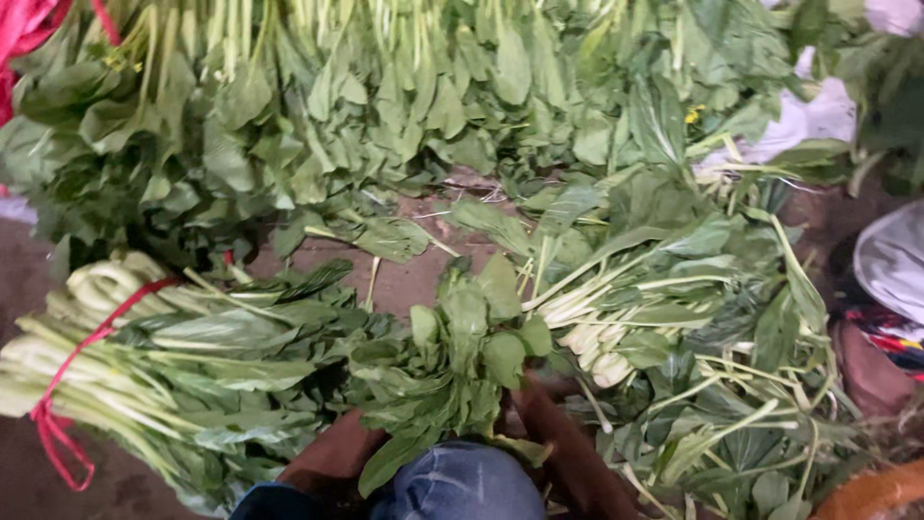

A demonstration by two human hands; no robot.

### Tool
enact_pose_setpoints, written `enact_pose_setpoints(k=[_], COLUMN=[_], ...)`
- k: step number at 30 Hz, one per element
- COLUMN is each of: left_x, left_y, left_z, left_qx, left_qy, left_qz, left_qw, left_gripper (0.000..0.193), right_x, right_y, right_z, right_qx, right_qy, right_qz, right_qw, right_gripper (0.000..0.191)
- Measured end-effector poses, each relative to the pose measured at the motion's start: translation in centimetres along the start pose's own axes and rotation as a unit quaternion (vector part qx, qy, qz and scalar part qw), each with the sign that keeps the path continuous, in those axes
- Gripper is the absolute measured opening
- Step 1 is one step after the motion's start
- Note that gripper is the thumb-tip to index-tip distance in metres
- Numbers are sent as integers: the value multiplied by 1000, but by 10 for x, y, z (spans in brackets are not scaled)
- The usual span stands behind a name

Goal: The person sits on the ground among piles of leafy green vegetables, picks up individual stalks, strips off damaged outer leaves, and gathers stalks into bunches. They align the stems and place the finished bunches onto a growing pile beside them.

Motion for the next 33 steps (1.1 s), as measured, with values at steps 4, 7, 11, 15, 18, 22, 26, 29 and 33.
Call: enact_pose_setpoints(k=[4,7,11,15,18,22,26,29,33], left_x=[-3,-2,1,3,3,4,4,4,4], left_y=[0,0,4,8,9,10,7,6,6], left_z=[-5,-4,-6,-9,-10,-10,-9,-9,-8], left_qx=[5,5,8,13,15,15,15,14,14], left_qy=[-3,-6,-12,-12,-12,-13,-11,-11,-12], left_qz=[-12,-17,-18,-18,-19,-19,-19,-21,-22], left_qw=[1000,1000,1000,1000,1000,1000,1000,1000,1000], left_gripper=[80,80,80,80,80,80,80,80,80], right_x=[1,2,-2,-9,-18,-20,-16,-13,-13], right_y=[4,1,-8,-13,-15,-17,-16,-13,-14], right_z=[5,8,7,11,23,32,24,13,18], right_qx=[5,14,37,19,-53,-114,-92,-49,-37], right_qy=[-3,-17,-107,-252,-397,-443,-426,-283,-319], right_qz=[7,13,12,11,9,31,38,30,33], right_qw=[1000,1000,993,968,916,889,899,958,946], right_gripper=[50,50,54,61,56,59,55,53,53])
Point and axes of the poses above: each hand's wrist, its own y-axis away from the middle knuckle, its own x-axis out of the back of the hand, z = x × y, the point moved 10 cm from there along -y, towards the middle knuckle, and after that the axes turned 10 degrees about y, right-handed, at the moved point
